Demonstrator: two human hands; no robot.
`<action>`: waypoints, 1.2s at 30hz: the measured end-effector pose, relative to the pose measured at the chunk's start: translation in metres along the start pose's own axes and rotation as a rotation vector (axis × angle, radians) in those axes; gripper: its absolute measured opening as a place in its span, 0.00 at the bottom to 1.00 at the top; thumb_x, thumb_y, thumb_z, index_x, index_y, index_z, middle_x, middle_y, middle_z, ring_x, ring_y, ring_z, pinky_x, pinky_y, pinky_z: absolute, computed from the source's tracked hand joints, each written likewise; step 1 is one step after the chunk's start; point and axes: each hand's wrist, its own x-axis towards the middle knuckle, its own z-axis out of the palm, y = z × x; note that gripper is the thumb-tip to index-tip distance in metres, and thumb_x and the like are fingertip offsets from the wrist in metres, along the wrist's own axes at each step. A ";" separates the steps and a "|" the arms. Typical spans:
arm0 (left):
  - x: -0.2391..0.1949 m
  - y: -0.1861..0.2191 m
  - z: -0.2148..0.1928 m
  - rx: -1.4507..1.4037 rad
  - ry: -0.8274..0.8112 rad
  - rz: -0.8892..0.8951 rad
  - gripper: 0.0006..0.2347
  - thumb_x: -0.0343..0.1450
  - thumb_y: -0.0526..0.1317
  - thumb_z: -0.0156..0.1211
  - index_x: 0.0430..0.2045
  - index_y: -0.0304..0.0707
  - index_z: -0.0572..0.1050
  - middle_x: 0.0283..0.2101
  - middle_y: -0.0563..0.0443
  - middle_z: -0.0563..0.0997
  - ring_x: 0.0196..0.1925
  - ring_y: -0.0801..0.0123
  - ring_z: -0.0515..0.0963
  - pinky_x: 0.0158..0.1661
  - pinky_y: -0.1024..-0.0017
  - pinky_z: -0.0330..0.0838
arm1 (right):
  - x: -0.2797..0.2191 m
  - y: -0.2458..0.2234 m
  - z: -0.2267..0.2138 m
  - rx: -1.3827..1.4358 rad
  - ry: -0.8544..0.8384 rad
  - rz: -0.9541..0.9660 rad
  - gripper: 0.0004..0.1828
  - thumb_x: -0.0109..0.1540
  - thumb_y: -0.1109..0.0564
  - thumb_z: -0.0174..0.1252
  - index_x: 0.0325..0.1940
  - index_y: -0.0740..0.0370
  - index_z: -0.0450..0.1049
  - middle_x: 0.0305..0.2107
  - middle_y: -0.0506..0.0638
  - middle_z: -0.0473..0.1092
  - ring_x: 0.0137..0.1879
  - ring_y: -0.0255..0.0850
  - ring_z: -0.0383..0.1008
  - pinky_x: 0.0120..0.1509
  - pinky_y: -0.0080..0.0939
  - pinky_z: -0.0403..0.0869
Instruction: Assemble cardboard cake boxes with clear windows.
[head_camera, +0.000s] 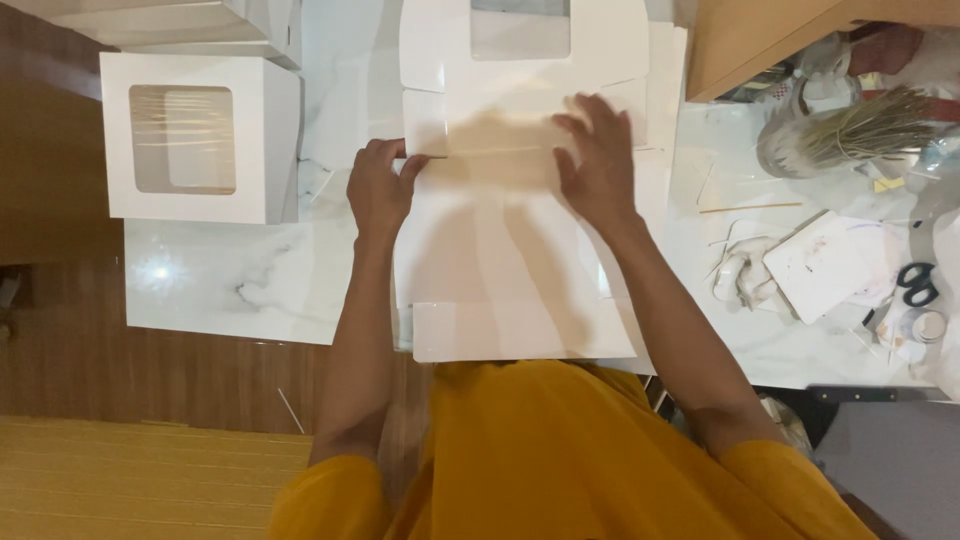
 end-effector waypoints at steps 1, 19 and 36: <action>0.001 0.000 -0.005 0.000 0.001 -0.004 0.13 0.71 0.46 0.72 0.44 0.40 0.80 0.48 0.53 0.79 0.52 0.60 0.78 0.47 0.63 0.73 | -0.001 0.021 0.005 0.001 -0.003 -0.002 0.23 0.62 0.62 0.66 0.61 0.58 0.73 0.66 0.60 0.63 0.74 0.59 0.59 0.76 0.64 0.56; 0.075 0.041 -0.071 0.322 -0.526 0.389 0.42 0.57 0.40 0.76 0.68 0.46 0.60 0.64 0.41 0.67 0.52 0.49 0.77 0.46 0.56 0.75 | 0.066 0.067 -0.067 -0.337 -0.721 -0.076 0.67 0.50 0.47 0.75 0.83 0.49 0.39 0.67 0.57 0.57 0.73 0.55 0.55 0.74 0.53 0.61; 0.083 0.014 -0.060 0.334 -0.389 0.733 0.35 0.57 0.45 0.77 0.60 0.41 0.70 0.50 0.44 0.75 0.47 0.51 0.77 0.46 0.57 0.74 | 0.058 0.061 -0.073 -0.216 -0.619 -0.127 0.59 0.49 0.56 0.73 0.81 0.47 0.52 0.60 0.55 0.65 0.66 0.56 0.62 0.64 0.53 0.70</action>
